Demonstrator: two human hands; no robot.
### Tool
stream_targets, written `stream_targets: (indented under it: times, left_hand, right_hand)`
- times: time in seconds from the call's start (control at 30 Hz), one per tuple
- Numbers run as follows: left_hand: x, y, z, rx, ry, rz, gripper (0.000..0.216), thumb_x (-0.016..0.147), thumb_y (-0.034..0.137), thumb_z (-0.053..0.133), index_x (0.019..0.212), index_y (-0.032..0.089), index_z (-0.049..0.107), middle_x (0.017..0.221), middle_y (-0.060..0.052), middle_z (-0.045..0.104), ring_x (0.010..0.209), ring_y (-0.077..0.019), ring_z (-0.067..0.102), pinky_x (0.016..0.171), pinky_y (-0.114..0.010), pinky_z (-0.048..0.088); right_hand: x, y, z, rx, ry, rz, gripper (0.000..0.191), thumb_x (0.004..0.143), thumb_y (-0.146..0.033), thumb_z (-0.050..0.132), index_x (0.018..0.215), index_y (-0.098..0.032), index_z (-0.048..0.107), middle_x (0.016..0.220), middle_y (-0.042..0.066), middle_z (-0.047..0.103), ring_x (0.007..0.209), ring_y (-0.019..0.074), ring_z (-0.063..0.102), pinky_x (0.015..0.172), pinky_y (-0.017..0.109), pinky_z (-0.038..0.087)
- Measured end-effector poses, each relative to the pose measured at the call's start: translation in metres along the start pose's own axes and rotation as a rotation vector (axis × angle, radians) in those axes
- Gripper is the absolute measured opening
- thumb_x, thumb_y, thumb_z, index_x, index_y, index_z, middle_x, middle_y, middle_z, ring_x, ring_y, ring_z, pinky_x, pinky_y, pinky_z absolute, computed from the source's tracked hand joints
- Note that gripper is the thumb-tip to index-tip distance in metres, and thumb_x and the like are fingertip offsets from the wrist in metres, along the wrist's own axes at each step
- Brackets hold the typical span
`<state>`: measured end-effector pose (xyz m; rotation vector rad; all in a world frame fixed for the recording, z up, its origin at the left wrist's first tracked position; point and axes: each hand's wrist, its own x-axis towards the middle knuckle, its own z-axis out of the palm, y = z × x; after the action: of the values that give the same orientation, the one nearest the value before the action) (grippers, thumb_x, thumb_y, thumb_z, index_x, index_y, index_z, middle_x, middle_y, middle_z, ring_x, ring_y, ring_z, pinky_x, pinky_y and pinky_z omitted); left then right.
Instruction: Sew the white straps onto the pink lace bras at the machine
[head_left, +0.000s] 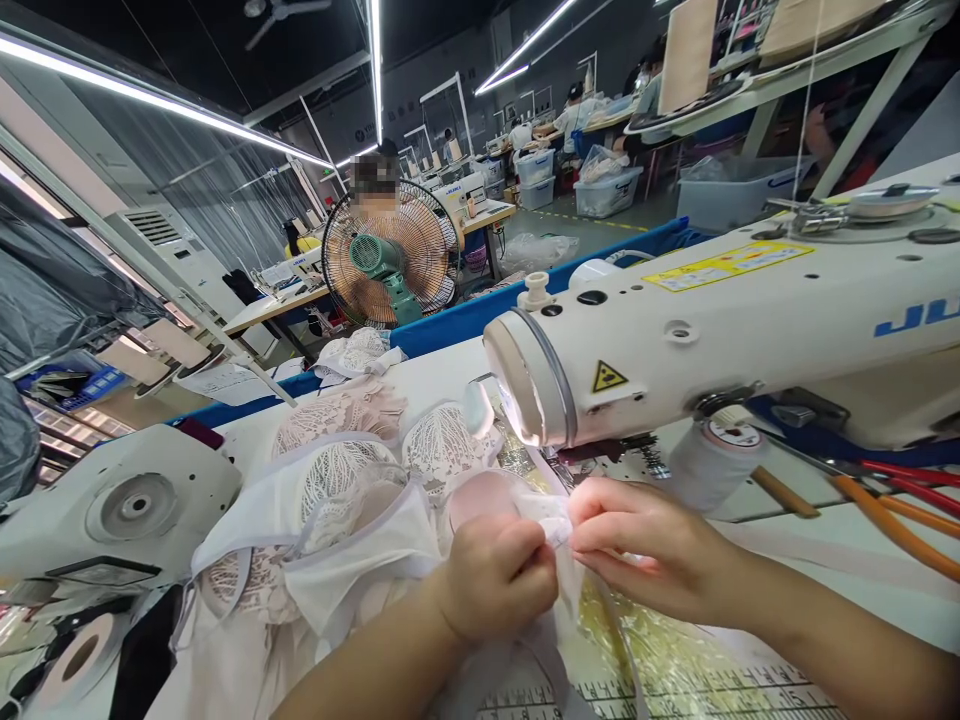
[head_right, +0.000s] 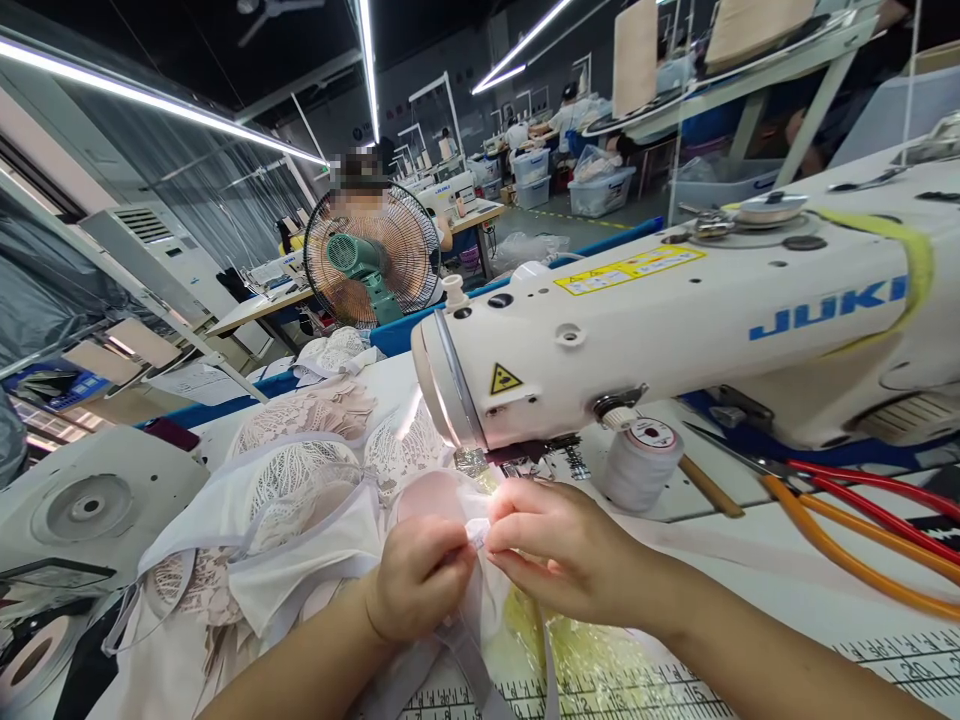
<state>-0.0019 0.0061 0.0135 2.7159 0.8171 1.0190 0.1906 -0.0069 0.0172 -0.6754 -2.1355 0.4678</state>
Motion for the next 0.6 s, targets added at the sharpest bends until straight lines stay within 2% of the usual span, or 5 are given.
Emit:
stream_targets:
  times: [0.17, 0.27, 0.47, 0.6]
  left_hand:
    - [0.0004, 0.0000, 0.0009, -0.029, 0.013, -0.033, 0.019, 0.071, 0.014, 0.039, 0.053, 0.020, 0.037, 0.045, 0.004, 0.034, 0.044, -0.0092, 0.029, 0.043, -0.024, 0.024]
    - [0.0005, 0.0000, 0.0022, -0.050, 0.041, -0.042, 0.020, 0.070, 0.014, 0.038, 0.051, 0.020, 0.034, 0.044, 0.005, 0.030, 0.043, -0.0090, 0.026, 0.042, -0.023, 0.023]
    - [-0.0032, -0.0031, 0.0057, -0.031, 0.021, -0.069, 0.021, 0.074, 0.016, 0.037, 0.053, 0.019, 0.042, 0.046, 0.003, 0.038, 0.044, -0.0091, 0.033, 0.044, -0.022, 0.029]
    - [-0.0049, -0.0038, 0.0047, 0.033, -0.028, -0.060, 0.024, 0.077, 0.017, 0.036, 0.055, 0.019, 0.046, 0.047, 0.002, 0.043, 0.045, -0.0093, 0.036, 0.045, -0.021, 0.033]
  right_hand:
    - [-0.0018, -0.0023, 0.0005, -0.159, 0.057, -0.097, 0.015, 0.079, -0.011, 0.048, 0.078, -0.021, 0.059, 0.071, 0.003, 0.056, 0.060, 0.0115, 0.048, 0.053, 0.024, 0.038]
    - [-0.0020, -0.0029, 0.0024, -0.151, 0.102, -0.121, 0.016, 0.079, -0.009, 0.048, 0.082, -0.021, 0.058, 0.072, 0.003, 0.056, 0.060, 0.0113, 0.048, 0.054, 0.024, 0.038]
    - [0.0009, -0.0014, 0.0046, 0.042, 0.109, 0.016, 0.013, 0.082, -0.010, 0.046, 0.078, -0.020, 0.053, 0.070, 0.001, 0.050, 0.062, 0.0118, 0.048, 0.053, 0.024, 0.040]
    - [0.0029, -0.0010, 0.0042, 0.095, 0.123, 0.038, 0.013, 0.082, -0.010, 0.047, 0.078, -0.020, 0.053, 0.071, 0.001, 0.050, 0.064, 0.0120, 0.049, 0.055, 0.024, 0.042]
